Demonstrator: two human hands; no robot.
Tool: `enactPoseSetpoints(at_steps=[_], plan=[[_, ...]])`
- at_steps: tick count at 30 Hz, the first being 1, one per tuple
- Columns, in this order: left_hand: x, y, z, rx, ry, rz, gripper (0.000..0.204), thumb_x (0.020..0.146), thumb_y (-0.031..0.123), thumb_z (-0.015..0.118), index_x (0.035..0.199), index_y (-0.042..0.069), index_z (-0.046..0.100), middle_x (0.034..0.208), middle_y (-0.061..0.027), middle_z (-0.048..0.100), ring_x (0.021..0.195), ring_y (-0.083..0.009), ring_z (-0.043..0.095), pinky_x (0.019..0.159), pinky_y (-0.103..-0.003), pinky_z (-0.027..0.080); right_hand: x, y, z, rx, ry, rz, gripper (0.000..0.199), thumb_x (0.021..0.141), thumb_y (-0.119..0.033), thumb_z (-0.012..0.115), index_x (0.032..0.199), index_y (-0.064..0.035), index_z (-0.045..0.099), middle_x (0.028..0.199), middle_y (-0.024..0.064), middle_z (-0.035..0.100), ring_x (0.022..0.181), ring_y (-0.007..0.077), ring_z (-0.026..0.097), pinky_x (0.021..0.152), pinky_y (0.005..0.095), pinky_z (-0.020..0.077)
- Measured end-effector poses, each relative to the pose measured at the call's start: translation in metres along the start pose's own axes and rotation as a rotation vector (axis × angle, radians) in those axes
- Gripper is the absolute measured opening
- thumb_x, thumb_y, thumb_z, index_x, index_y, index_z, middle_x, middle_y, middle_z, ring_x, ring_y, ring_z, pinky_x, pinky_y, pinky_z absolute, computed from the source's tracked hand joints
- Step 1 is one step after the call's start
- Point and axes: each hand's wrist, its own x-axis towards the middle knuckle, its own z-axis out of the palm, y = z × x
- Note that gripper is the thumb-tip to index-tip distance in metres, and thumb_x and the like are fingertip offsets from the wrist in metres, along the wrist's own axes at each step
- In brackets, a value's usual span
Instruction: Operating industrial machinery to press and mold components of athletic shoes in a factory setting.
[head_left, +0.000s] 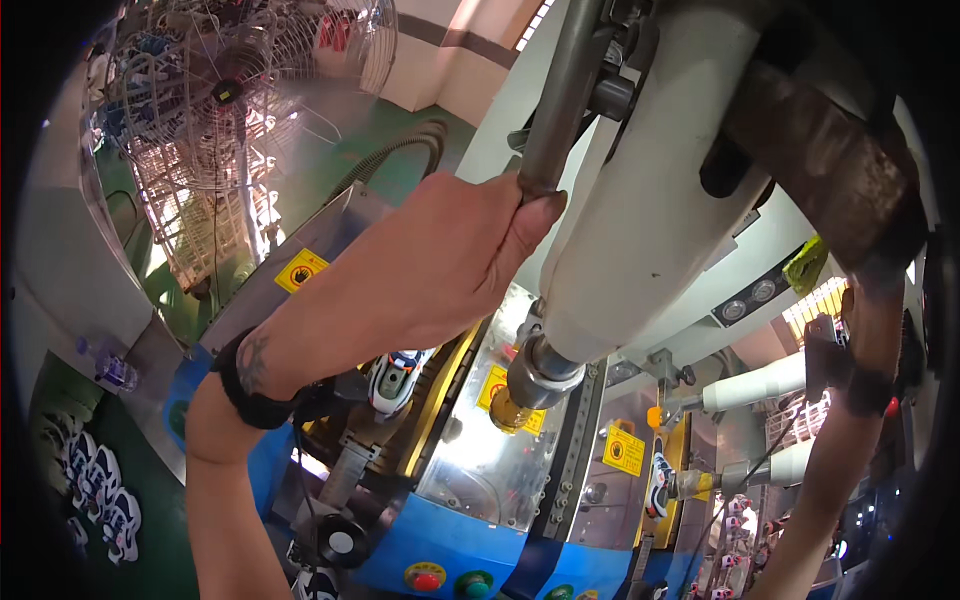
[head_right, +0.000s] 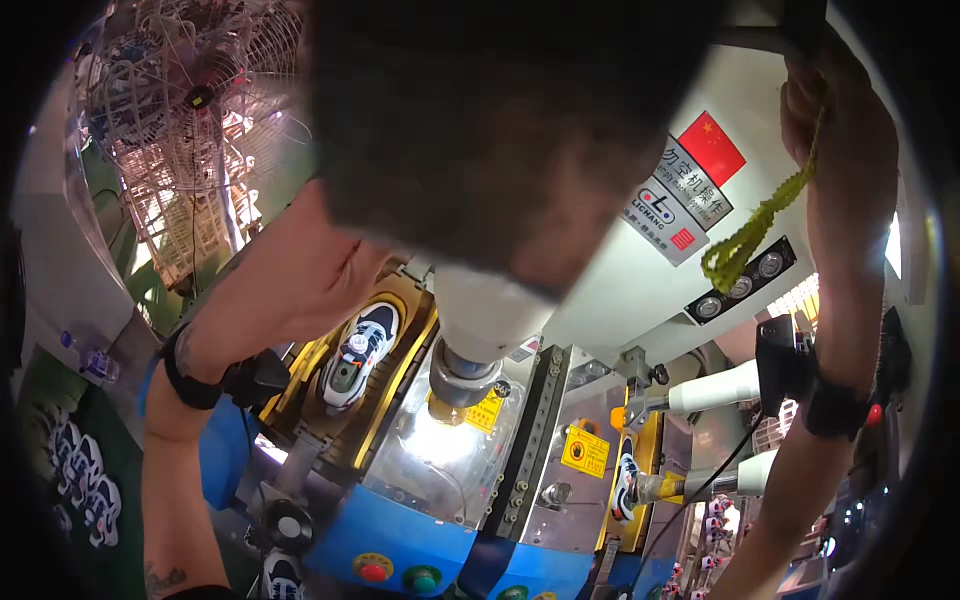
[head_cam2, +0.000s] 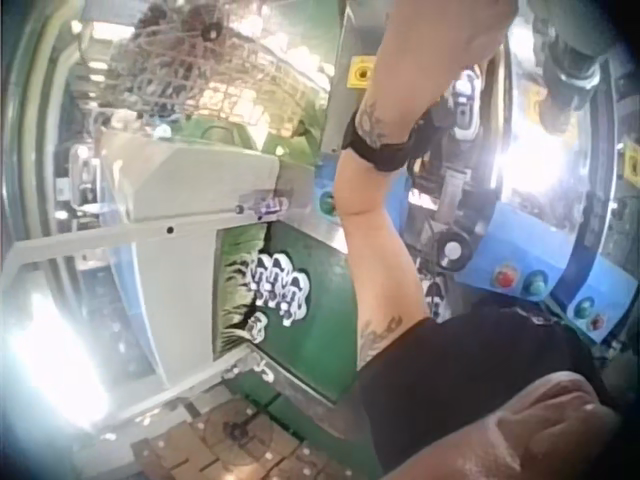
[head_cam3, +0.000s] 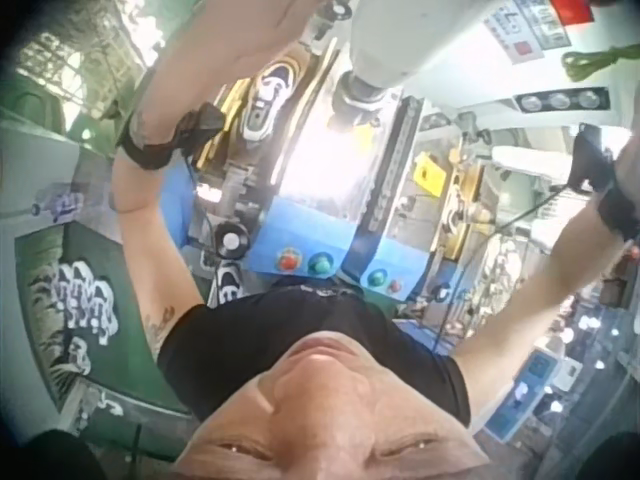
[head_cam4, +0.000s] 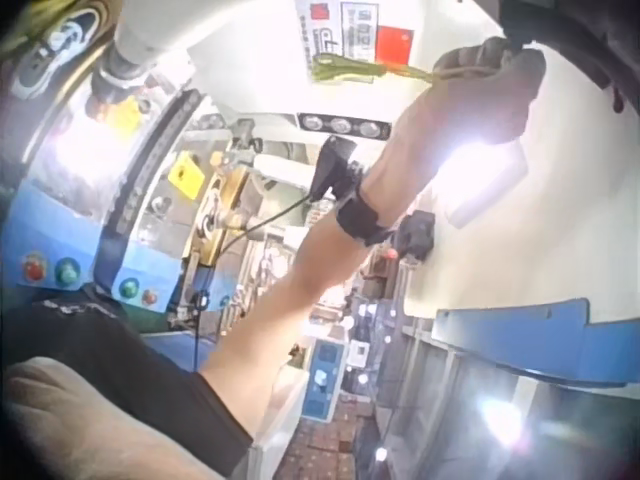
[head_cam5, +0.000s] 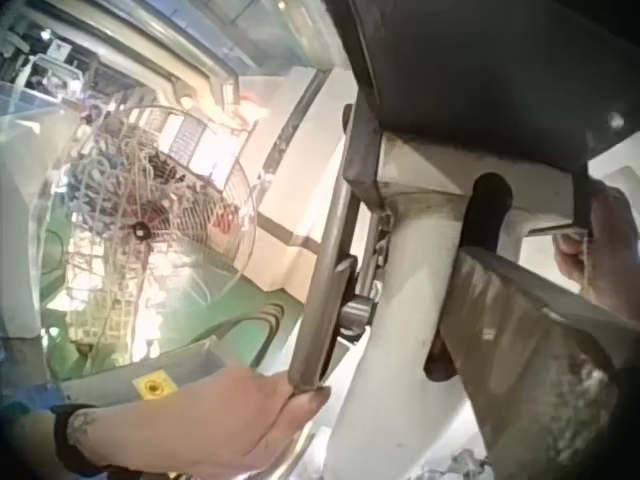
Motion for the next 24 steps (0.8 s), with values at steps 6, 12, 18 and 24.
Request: enactPoseSetpoints(at_steps=[6,12,18,24], plan=[[0.001,0.008,-0.007,-0.012,-0.093,-0.120,0.036,0.102,0.026,0.041,0.087,-0.005,0.053,0.056,-0.0225,0.051,0.057,-0.0438,0.054,0.052,-0.049,0.043,-0.002,0.002,0.003,0.222,0.065,-0.001,0.027,0.101,-0.026,0.044,0.084,-0.0078,0.056,0.059,-0.0059,0.032,0.047,0.0023,0.025,0.043,0.0199,0.0193],[0.007,0.010,-0.012,-0.053,-0.127,-0.055,0.035,0.102,0.026,0.041,0.089,-0.004,0.053,0.061,-0.0235,0.052,0.060,-0.0435,0.053,0.054,-0.049,0.040,-0.004,0.000,0.003,0.169,-0.002,0.030,0.031,0.101,-0.027,0.042,0.105,-0.0027,0.061,0.065,-0.0041,0.038,0.050,0.0048,0.032,0.045,0.0209,0.0256],[-0.005,0.007,-0.013,-0.010,-0.093,-0.078,0.033,0.102,0.028,0.043,0.097,-0.002,0.056,0.071,-0.0203,0.057,0.067,-0.0376,0.058,0.060,-0.045,0.042,-0.015,0.014,-0.017,0.152,-0.138,-0.027,0.040,0.102,-0.036,0.041,0.108,-0.0027,0.061,0.074,0.0003,0.051,0.058,0.0088,0.047,0.051,0.0236,0.0371],[-0.031,-0.045,-0.015,-0.729,0.012,-0.447,0.031,0.101,0.026,0.048,0.115,-0.001,0.053,0.100,-0.0065,0.060,0.097,-0.0149,0.058,0.091,-0.030,0.045,-0.092,0.028,-0.034,0.063,-0.239,0.220,0.043,0.100,-0.040,0.048,0.090,-0.0006,0.064,0.069,0.0034,0.059,0.060,0.0096,0.060,0.054,0.0233,0.0481]])
